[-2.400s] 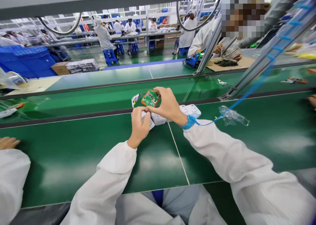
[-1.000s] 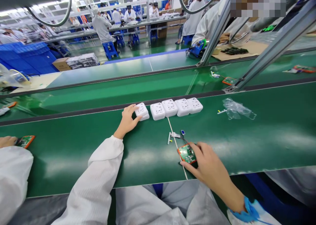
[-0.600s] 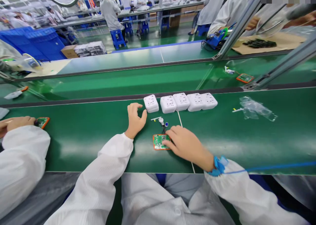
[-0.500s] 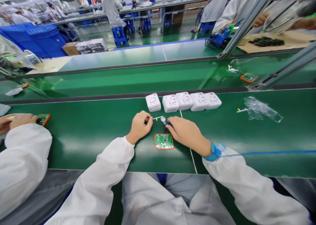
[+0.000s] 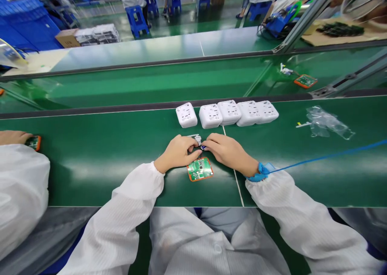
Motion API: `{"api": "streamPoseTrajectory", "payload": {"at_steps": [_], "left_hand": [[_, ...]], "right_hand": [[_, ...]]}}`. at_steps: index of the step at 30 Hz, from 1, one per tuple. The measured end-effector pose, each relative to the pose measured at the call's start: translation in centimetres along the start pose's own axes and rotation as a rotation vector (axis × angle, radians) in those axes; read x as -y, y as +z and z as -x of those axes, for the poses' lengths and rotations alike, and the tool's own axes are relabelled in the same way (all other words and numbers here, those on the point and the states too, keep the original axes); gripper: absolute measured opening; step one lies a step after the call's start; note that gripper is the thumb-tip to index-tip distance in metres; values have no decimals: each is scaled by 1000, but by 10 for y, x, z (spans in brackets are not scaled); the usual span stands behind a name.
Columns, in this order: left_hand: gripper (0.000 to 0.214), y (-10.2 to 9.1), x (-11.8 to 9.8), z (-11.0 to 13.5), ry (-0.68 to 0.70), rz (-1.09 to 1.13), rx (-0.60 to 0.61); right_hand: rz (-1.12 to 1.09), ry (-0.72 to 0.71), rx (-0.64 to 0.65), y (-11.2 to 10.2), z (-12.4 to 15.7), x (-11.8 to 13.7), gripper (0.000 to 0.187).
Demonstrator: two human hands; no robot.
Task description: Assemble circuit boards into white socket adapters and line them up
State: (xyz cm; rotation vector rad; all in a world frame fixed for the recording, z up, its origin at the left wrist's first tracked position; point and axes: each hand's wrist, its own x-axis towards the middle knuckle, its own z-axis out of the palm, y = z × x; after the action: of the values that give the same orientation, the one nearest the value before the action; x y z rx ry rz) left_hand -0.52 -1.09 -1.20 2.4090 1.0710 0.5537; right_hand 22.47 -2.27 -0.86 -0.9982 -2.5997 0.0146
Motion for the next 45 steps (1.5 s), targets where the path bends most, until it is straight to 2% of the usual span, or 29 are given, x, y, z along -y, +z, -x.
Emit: {"api": "streamPoseTrajectory", "payload": {"at_steps": [4,6,8,10,12,13,15,18,21,23,25,29,33,37,45], "left_hand": [[30,0,3,1,7,15,-19],[29,0,5,1,-17,25,-26],[21,-2,7,1,-60,71,-30],[11,-3,9,1,-99,145,-46],[6,-4,10,1,-116,222,-64],[5,-4,10,1,-117,256,-72],[6,-3,10,2,-124,320,-98],[19,-1,9,4,-160,406,-172],[24,-1,7,5,-168,410,-186],[18,-3,6,6,-115,358,-173],[15,-4,6,5,-72,313,-187],[23,-3,9,5,-140,420,-239],[19,2,11,6,-168,534,-201],[20,4,10,6,-181,607,-160],[27,2,8,4,-163,667,-106]], "right_hand": [[-14,-84,-133,7,-12,8,33],[-35,-17,-144,10,-17,14,31],[-93,141,-159,13,-20,19,25],[-176,253,-158,15,-21,20,38],[-213,247,-121,18,-20,19,52],[-214,219,-91,18,-19,17,52],[-219,177,-60,19,-19,15,45],[-335,175,-108,19,-18,13,32],[-506,305,-206,21,-18,12,19],[-590,419,-236,23,-18,10,22],[-645,475,-231,23,-18,8,27],[-744,477,-228,18,-18,7,23],[-798,444,-291,15,-19,10,15],[-754,392,-322,18,-22,16,9],[-656,246,-437,21,-25,24,15]]}}
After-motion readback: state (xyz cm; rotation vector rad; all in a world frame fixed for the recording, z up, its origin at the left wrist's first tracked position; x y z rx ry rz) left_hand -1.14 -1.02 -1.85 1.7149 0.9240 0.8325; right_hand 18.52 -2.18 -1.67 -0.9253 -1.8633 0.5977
